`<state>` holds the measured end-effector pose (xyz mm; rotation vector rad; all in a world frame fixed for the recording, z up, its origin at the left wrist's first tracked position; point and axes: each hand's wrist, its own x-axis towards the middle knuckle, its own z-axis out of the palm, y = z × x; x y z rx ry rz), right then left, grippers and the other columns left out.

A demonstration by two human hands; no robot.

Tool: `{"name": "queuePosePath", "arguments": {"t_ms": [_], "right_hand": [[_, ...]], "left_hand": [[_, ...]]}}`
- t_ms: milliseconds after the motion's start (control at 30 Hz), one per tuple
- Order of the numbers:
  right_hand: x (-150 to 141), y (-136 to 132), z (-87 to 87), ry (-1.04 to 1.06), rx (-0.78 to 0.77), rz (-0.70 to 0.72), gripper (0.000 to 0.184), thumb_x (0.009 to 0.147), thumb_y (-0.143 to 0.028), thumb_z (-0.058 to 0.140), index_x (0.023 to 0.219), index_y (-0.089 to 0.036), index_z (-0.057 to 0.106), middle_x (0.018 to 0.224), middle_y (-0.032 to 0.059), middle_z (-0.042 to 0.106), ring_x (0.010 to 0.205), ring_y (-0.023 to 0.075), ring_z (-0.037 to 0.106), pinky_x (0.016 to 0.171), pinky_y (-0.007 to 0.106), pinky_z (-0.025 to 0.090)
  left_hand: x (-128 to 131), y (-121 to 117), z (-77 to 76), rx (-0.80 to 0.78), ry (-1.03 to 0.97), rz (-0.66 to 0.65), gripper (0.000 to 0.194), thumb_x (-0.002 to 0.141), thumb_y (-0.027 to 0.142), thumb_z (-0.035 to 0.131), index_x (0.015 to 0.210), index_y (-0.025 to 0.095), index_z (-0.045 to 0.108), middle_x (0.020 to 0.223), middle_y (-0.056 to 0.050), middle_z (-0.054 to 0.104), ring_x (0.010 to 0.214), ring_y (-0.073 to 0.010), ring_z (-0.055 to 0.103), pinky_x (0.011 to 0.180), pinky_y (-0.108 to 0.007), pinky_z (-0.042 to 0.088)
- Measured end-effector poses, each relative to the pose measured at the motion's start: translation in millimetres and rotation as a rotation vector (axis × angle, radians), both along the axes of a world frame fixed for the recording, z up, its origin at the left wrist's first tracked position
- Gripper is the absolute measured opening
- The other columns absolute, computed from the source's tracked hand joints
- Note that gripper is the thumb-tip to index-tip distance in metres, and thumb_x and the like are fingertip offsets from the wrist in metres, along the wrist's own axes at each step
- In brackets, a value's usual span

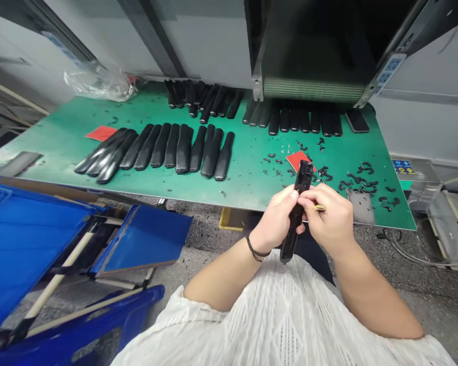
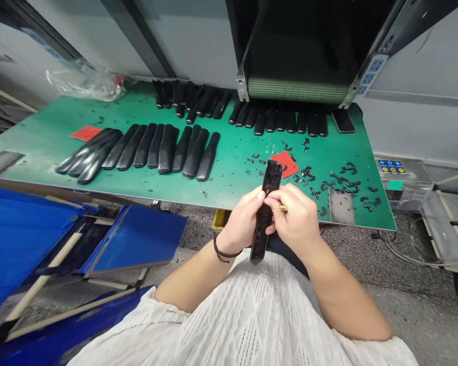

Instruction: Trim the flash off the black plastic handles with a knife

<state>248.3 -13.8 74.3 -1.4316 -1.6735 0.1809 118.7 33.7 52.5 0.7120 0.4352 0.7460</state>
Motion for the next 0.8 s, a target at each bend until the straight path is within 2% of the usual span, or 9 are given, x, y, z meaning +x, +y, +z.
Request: {"name": "queuePosePath", "arguments": {"t_ms": [100,200,267,400,533,633,800], "right_hand": [[-4,-11,-4.6,0.058,0.069,-0.054,0.013,0.097,-0.020,0.063,0.085,-0.025,0.068,0.077,0.0006,0.067,0.070,0.0152,0.063,0.067,0.032,0.054],[-8,-29,-10.4,0.012,0.176,-0.022,0.012,0.094,-0.014,0.065,0.094,-0.025,0.068,0.091,0.0043,0.073,0.085,0.0186,0.069,0.075,0.035,0.058],[-10,-42,-14.8,0.026,0.137,0.052,0.015,0.094,-0.012,0.065,0.100,-0.026,0.067,0.101,0.0065,0.074,0.093,0.0210,0.072,0.080,0.037,0.061],[-10,-62,-26.1,0.060,0.064,0.094,0.027,0.091,-0.007,0.067,0.111,-0.026,0.067,0.093,0.0026,0.075,0.080,0.0172,0.072,0.071,0.033,0.061],[-11,-67,-40.5,-0.121,0.128,0.240,0.040,0.088,-0.005,0.070,0.123,-0.023,0.065,0.095,0.0043,0.076,0.082,0.0180,0.072,0.070,0.032,0.061],[-15,-65,-47.1,-0.206,0.181,0.243,0.042,0.088,-0.004,0.066,0.126,-0.023,0.063,0.099,0.0065,0.076,0.085,0.0198,0.071,0.072,0.036,0.060],[-31,-60,-41.3,-0.247,0.067,0.183,0.020,0.092,-0.006,0.058,0.107,-0.019,0.062,0.081,0.0043,0.067,0.071,0.0170,0.061,0.062,0.032,0.049]], "left_hand": [[-2,0,2.3,-0.083,-0.013,0.070,0.040,0.096,0.046,0.061,0.119,0.014,0.067,0.076,-0.002,0.056,0.056,-0.0117,0.052,0.042,-0.022,0.045],[-5,9,5.8,-0.200,-0.059,0.148,0.035,0.103,0.040,0.049,0.120,0.014,0.065,0.078,-0.002,0.055,0.060,-0.0125,0.053,0.043,-0.021,0.045],[-8,18,8.3,-0.284,-0.076,0.189,0.037,0.106,0.038,0.040,0.117,0.013,0.065,0.078,-0.003,0.055,0.062,-0.0124,0.053,0.044,-0.021,0.043],[-14,34,12.3,-0.382,-0.078,0.345,0.040,0.109,0.037,0.033,0.111,0.012,0.064,0.076,-0.003,0.054,0.060,-0.0115,0.053,0.044,-0.020,0.041],[-16,39,13.1,-0.422,-0.082,0.422,0.040,0.109,0.037,0.031,0.109,0.013,0.063,0.074,-0.002,0.053,0.059,-0.0111,0.051,0.045,-0.020,0.040],[-15,36,12.7,-0.438,-0.080,0.418,0.039,0.109,0.038,0.031,0.109,0.015,0.063,0.075,-0.002,0.052,0.059,-0.0108,0.050,0.046,-0.020,0.039],[-21,29,11.2,-0.333,-0.108,0.463,0.037,0.108,0.040,0.035,0.113,0.018,0.064,0.078,-0.002,0.052,0.062,-0.0113,0.051,0.047,-0.019,0.038]]}}
